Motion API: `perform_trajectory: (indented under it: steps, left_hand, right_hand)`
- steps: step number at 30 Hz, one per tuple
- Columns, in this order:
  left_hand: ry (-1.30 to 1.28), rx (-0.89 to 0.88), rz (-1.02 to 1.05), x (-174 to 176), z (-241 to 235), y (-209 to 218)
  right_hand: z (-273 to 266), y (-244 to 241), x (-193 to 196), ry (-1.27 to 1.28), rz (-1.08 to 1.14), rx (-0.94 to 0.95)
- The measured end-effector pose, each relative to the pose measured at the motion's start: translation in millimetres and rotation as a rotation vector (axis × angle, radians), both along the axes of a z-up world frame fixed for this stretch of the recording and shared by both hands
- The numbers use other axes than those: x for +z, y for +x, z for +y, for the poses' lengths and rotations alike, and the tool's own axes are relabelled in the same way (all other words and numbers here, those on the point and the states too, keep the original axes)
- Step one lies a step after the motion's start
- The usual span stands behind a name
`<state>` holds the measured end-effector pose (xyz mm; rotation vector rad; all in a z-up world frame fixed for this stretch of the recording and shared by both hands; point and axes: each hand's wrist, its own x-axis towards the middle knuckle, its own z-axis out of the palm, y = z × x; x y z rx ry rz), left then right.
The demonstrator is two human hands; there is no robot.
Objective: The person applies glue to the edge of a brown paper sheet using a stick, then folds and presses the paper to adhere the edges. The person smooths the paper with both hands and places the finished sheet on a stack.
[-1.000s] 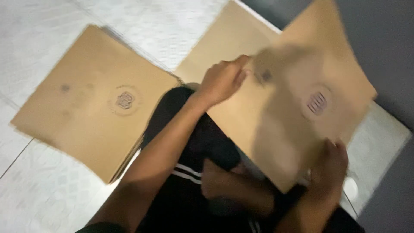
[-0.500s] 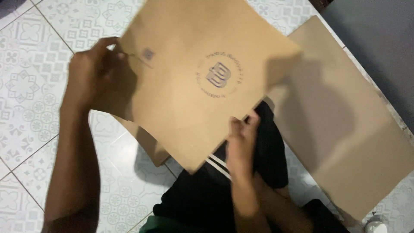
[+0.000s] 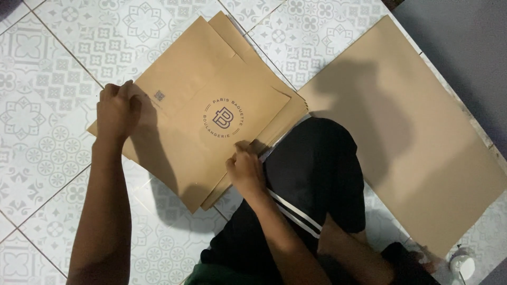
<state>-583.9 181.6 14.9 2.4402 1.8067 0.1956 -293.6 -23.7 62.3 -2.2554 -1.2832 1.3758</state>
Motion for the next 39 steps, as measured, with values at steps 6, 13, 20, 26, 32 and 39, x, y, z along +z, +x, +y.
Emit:
perform_trajectory:
  steps: [6,13,20,26,32,39]
  left_hand:
    - [0.155,-0.032,-0.027,10.6,-12.8,19.8]
    - [0.148,-0.028,-0.060,4.3,-6.8,51.2]
    - [0.216,0.035,-0.070,-20.4,-1.0,48.7]
    - [0.363,0.123,-0.020,-58.8,12.8,41.3]
    - [0.394,0.142,-0.058,-56.8,14.6,44.9]
    - [0.395,0.139,-0.118,-47.2,12.3,50.9]
  right_hand:
    - [-5.8,-2.5,4.3,0.200,-0.216,0.059]
    - [-19.5,-16.4,-49.9,0.119,-0.395,0.138]
    - [-14.6,-10.2,-19.4,0.255,-0.871,0.437]
    - [-6.8,-13.8,-20.0,0.031,-0.757,0.452]
    - [-8.1,-17.4,-27.4,0.119,-0.785,0.365]
    - [-9.5,-20.0,-47.0,0.159,-0.867,0.304]
